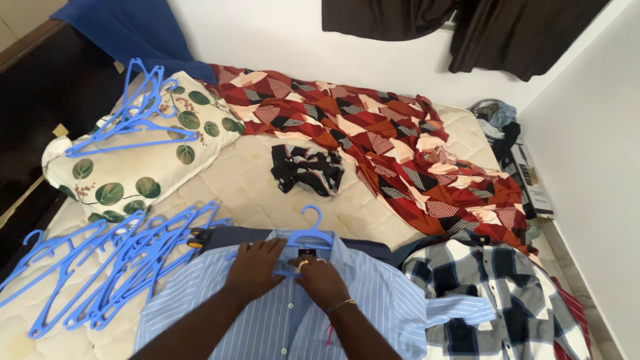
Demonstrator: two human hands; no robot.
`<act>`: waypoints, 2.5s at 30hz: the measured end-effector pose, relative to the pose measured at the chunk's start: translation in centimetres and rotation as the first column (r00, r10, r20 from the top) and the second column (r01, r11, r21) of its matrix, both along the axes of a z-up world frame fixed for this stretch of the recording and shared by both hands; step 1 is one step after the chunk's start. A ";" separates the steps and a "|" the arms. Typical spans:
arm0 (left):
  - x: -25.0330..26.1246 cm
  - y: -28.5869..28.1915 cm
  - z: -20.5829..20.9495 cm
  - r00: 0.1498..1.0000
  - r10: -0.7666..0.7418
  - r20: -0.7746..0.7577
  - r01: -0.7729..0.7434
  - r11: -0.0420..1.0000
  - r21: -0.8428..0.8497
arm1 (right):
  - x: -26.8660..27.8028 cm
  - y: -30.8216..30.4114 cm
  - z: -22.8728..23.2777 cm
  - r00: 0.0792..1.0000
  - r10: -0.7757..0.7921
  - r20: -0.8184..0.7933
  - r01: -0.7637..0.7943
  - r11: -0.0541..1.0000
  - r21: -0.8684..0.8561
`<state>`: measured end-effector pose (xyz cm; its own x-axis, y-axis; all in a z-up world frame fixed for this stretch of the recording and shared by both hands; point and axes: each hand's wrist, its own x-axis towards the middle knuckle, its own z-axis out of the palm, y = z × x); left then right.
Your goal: The person buttons a light blue striped shirt laid on the bed, places it on a blue hanger, and hangs it in a wardrobe. The person then picks up a checkered shirt and begins to fold it.
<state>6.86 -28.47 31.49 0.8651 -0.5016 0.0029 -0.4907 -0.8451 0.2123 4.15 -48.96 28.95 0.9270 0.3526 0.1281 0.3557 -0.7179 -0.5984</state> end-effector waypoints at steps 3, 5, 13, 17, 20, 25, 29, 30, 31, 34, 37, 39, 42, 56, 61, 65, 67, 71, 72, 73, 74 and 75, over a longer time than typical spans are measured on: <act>0.0 -0.5 -0.3 0.985 -0.031 0.167 0.034 0.999 -0.017 | 0.8 0.5 -1.2 0.993 -0.063 -0.104 0.052 0.993 -0.102; -0.7 0.0 -0.6 0.920 -0.133 0.368 0.130 0.991 0.032 | 1.0 0.3 -2.1 0.996 -0.061 -0.062 0.052 0.989 -0.136; -3.4 0.0 -2.6 0.916 -0.226 -0.330 0.189 0.972 -0.141 | 1.5 -2.0 -2.1 0.999 -0.035 0.020 0.032 0.992 0.126; -2.0 -1.6 -3.8 0.949 0.138 -0.283 -0.176 0.978 -0.112 | 0.7 -2.0 -1.3 0.990 -0.120 -0.072 0.133 0.969 0.208; -0.4 -2.2 -5.5 0.944 0.237 -0.230 -0.270 0.955 -0.123 | 0.2 -1.9 -0.9 0.988 -0.133 -0.076 0.148 0.956 0.255; 1.3 -2.3 -10.7 0.840 0.453 -0.299 -0.527 0.810 -0.256 | -0.4 -2.7 -1.1 0.994 -0.100 -0.045 0.109 0.949 0.297; 2.6 0.8 -13.7 0.757 0.534 -0.376 -0.650 0.561 -0.513 | -0.2 -3.4 -2.1 0.994 -0.083 -0.076 0.102 0.950 0.296; 3.1 1.7 -13.9 0.741 0.533 -0.409 -0.668 0.521 -0.531 | -0.2 -3.7 -2.4 0.995 -0.069 -0.070 0.088 0.941 0.327; 3.5 3.0 -13.7 0.778 0.423 -0.466 -0.628 0.479 -0.614 | -0.2 -3.9 -2.8 0.996 -0.054 -0.064 0.074 0.931 0.358; 3.4 5.7 -12.2 0.835 0.189 -0.517 -0.545 0.414 -0.729 | -0.1 -4.5 -4.0 0.999 -0.043 -0.026 0.049 0.953 0.298; 3.4 6.7 -9.1 0.876 0.238 -0.420 -0.476 0.574 -0.666 | 0.0 -4.7 -4.7 0.989 -0.042 -0.139 0.070 0.976 0.208; 3.0 6.1 -7.0 0.915 0.291 -0.279 -0.403 0.657 -0.637 | 0.0 -4.7 -4.9 0.995 -0.017 -0.095 0.030 0.990 0.140; 2.0 3.9 -4.3 0.916 0.389 -0.093 -0.369 0.733 -0.572 | -0.2 -4.0 -4.9 0.992 -0.073 -0.102 0.071 0.997 -0.019; 2.2 -1.1 -5.9 0.896 -0.009 -0.443 -0.318 0.685 -0.656 | 0.5 -0.2 -5.2 0.973 -0.219 0.073 0.231 0.925 -0.302; 1.2 -1.2 -9.9 0.914 -0.016 -0.406 -0.263 0.737 -0.622 | -0.1 -1.4 -3.0 0.931 -0.321 0.175 0.363 0.872 -0.330; 0.0 -2.4 -8.3 0.892 0.297 -0.340 -0.435 0.766 -0.473 | -0.5 -2.8 -2.7 0.656 -0.742 0.139 0.749 0.615 -0.248; 0.2 -3.8 -6.2 0.820 0.412 -0.397 -0.546 0.773 -0.325 | 0.3 -4.2 -3.4 0.500 -0.851 -0.160 0.856 0.514 -0.057; 0.0 -5.4 -2.4 0.782 0.437 -0.446 -0.510 0.859 -0.052 | 0.9 -6.3 -6.5 0.625 -0.737 -0.258 0.673 0.676 -0.300; -0.1 -5.5 -1.8 0.818 0.413 -0.400 -0.452 0.892 -0.004 | 1.0 -6.6 -7.2 0.649 -0.719 -0.248 0.627 0.690 -0.362; -0.2 -5.4 -1.4 0.821 0.396 -0.411 -0.424 0.905 0.025 | 1.0 -6.7 -7.7 0.672 -0.701 -0.240 0.578 0.698 -0.422; 0.0 -5.3 -1.2 0.827 0.376 -0.418 -0.393 0.918 0.049 | 1.2 -6.9 -8.0 0.705 -0.679 -0.206 0.574 0.716 -0.396; 0.4 -5.3 -1.1 0.832 0.357 -0.425 -0.361 0.930 0.073 | 1.2 -7.1 -8.2 0.735 -0.656 -0.171 0.569 0.734 -0.371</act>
<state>7.26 -33.77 30.37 0.9021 -0.1575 -0.4018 -0.0132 -0.9407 0.3390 5.38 -56.07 20.79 0.9294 -0.3266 -0.1719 -0.3672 -0.8656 -0.3405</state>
